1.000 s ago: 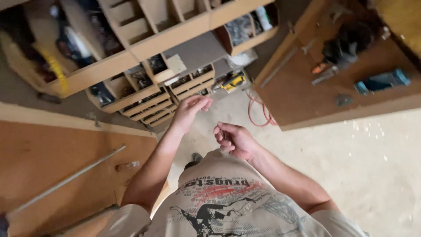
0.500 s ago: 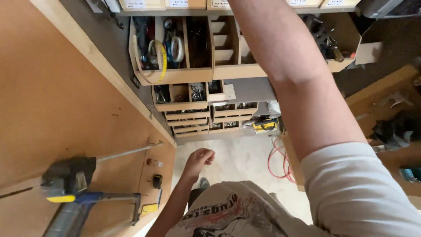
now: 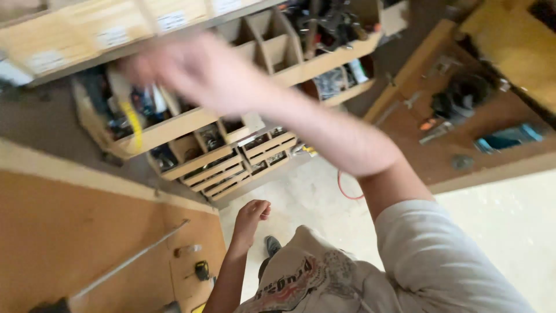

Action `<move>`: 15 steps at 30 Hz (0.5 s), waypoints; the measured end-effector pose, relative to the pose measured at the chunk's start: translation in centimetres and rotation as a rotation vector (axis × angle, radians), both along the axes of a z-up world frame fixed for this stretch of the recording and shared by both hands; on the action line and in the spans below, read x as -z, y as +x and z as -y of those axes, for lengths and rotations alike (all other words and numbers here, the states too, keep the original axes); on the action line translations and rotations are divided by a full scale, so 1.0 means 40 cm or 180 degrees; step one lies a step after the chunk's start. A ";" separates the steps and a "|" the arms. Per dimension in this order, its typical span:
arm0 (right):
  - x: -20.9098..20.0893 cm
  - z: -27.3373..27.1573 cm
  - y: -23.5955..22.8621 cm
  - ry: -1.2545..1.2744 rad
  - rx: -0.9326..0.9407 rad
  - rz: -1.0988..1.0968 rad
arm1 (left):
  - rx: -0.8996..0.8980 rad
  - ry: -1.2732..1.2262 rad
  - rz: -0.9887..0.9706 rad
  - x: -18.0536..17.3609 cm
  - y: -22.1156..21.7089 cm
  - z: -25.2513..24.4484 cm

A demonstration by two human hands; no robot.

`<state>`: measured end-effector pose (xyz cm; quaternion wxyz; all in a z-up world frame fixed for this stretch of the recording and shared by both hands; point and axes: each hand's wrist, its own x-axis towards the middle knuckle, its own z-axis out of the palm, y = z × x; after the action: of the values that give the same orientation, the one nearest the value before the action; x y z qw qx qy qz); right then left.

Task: Drilling pilot holes into wooden boards using a power drill on a workbench.

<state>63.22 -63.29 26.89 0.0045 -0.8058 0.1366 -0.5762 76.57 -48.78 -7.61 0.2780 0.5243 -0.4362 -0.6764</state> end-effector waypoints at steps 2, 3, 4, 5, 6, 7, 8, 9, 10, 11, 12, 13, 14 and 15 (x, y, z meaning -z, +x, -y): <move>0.261 -0.203 -0.135 0.1820 -0.0886 -0.0072 | 0.0154 -0.0067 0.0060 0.025 -0.065 -0.003; 0.432 -0.262 -0.205 0.1817 -0.0646 0.0006 | 0.0403 -0.0070 0.0064 0.050 -0.091 -0.002; 0.600 -0.368 -0.286 0.3053 0.0035 -0.0106 | 0.0595 0.0001 0.0159 0.072 -0.128 -0.003; 0.760 -0.513 -0.361 0.4304 0.0693 -0.0125 | 0.0786 0.0063 0.0259 0.093 -0.172 -0.008; 0.978 -0.656 -0.483 0.4290 0.0936 0.0077 | 0.1076 0.0027 0.0268 0.132 -0.212 -0.017; 1.191 -0.848 -0.557 0.5309 0.1808 0.0755 | 0.1316 0.0081 0.0380 0.171 -0.257 -0.025; 1.390 -1.064 -0.586 0.6268 0.2629 0.1528 | 0.1510 0.0131 0.0488 0.213 -0.309 -0.039; 1.351 -1.212 -0.624 0.6217 0.2783 0.1782 | 0.1754 0.0090 0.0491 0.207 -0.399 -0.052; 1.308 -1.374 -0.648 0.6369 0.3141 0.2772 | 0.2075 -0.0037 0.0819 0.203 -0.473 -0.093; 1.265 -1.534 -0.660 0.6418 0.3464 0.3809 | 0.2394 -0.0183 0.1142 0.201 -0.547 -0.133; 1.221 -1.628 -0.697 0.6380 0.3543 0.3942 | 0.2521 -0.0188 0.1131 0.210 -0.639 -0.188; 1.176 -1.720 -0.731 0.6133 0.3942 0.4268 | 0.2983 -0.0433 0.1235 0.218 -0.729 -0.244; 1.131 -1.809 -0.743 0.5915 0.4300 0.4576 | 0.3426 -0.0656 0.1368 0.223 -0.793 -0.302; 1.153 -1.855 -0.778 0.5919 0.4341 0.4699 | 0.3535 -0.0637 0.1384 0.227 -0.878 -0.379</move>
<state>32.10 10.92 -19.22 0.3280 0.2125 0.8015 -0.4525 41.46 -33.64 -16.69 -0.1644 0.3157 -0.7530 -0.5534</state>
